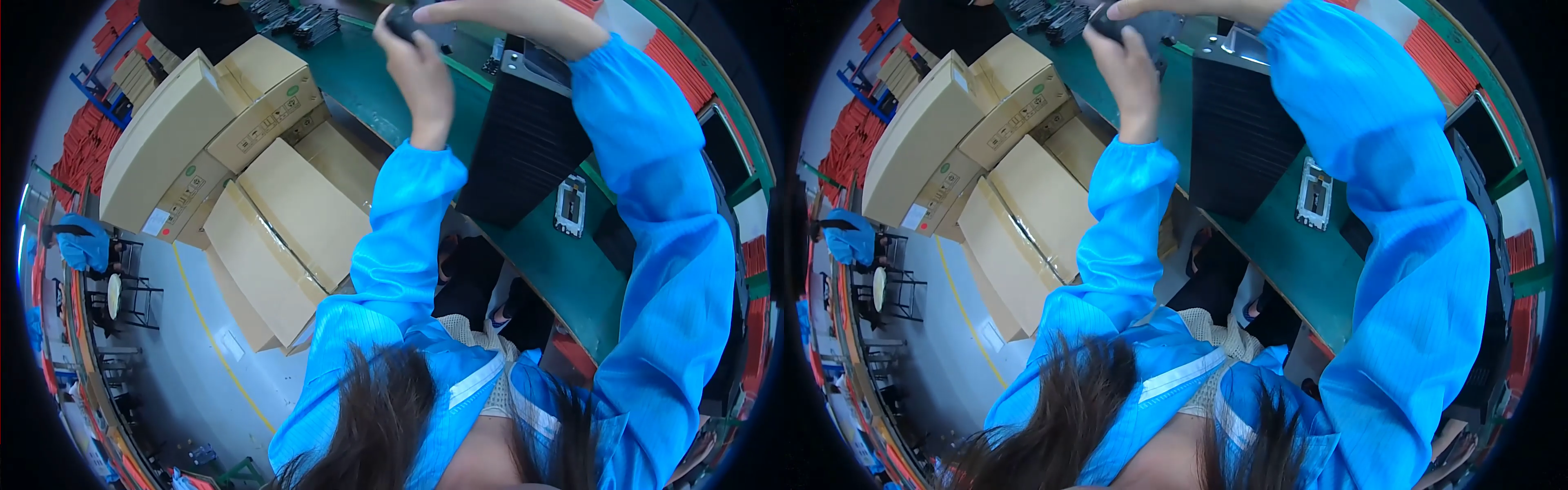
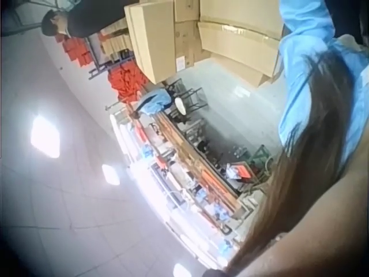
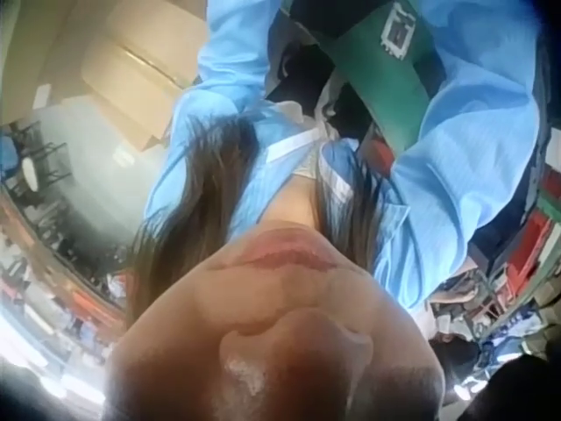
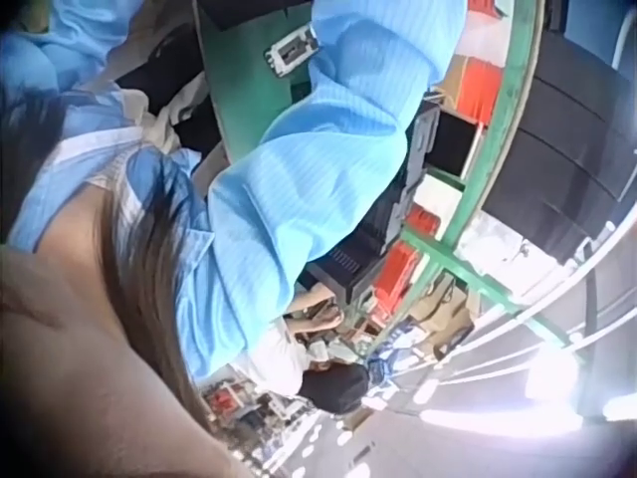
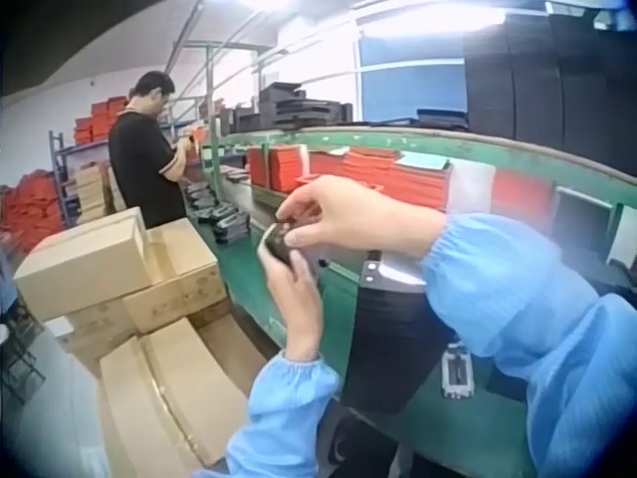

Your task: Assembling small electronic components into black plastic housings on a production line.

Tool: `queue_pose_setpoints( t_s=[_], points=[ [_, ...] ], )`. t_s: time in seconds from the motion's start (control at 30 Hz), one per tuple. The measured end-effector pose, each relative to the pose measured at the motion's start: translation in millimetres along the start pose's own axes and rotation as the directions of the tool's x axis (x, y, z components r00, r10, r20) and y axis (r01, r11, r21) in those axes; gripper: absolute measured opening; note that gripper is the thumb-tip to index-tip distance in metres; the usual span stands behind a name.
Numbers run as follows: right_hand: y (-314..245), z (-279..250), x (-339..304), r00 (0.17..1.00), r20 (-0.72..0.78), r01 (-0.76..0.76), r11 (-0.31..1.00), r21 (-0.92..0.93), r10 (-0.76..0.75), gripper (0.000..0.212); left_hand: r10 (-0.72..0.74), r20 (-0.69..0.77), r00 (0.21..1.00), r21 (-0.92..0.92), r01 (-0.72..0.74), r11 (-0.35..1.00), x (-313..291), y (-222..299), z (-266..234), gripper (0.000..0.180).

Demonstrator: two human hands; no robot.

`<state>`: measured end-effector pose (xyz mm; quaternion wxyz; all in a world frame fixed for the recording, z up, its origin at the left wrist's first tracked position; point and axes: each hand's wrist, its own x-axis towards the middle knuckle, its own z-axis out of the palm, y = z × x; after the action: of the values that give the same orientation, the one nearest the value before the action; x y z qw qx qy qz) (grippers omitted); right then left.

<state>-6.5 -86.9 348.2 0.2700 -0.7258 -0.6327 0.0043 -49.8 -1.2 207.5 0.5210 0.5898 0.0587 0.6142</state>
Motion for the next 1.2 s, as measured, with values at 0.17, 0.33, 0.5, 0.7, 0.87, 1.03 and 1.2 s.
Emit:
queue_pose_setpoints(
  t_s=[0.17,0.33,0.5,0.7,0.87,1.03,1.2],
  points=[
    [-46,-33,-85,0.954,-0.263,0.119,0.986,-0.116,-0.146,0.036,-0.337,-0.096,0.936,-0.400,0.274,0.874,-14,-106,-9,0.046],
    [-32,-35,-135,0.915,-0.404,0.011,0.998,0.060,0.014,0.035,-0.567,-0.087,0.819,-0.403,0.492,0.772,-67,-156,-12,0.054],
    [-17,-35,-139,0.952,-0.274,-0.113,0.988,0.103,0.137,0.035,-0.304,-0.176,0.936,0.429,0.351,0.832,-88,-167,-8,0.059],
    [22,-27,-124,0.979,-0.149,0.128,0.987,-0.096,-0.141,0.029,-0.143,0.037,0.989,0.945,0.012,0.327,-95,-168,-14,0.060],
    [63,-26,-90,0.948,0.002,0.312,0.926,-0.214,-0.319,0.032,-0.304,0.345,0.888,-0.065,0.345,0.936,-39,-65,-10,0.050],
    [48,-30,-82,0.971,0.119,0.227,0.961,-0.159,-0.210,0.023,0.084,0.371,0.925,-0.293,0.031,0.956,-34,39,20,0.039],
    [54,-21,-85,0.974,-0.155,0.168,0.986,0.010,-0.164,0.026,0.012,0.315,0.949,-0.092,0.018,0.996,-41,44,24,0.033]
  ],
)
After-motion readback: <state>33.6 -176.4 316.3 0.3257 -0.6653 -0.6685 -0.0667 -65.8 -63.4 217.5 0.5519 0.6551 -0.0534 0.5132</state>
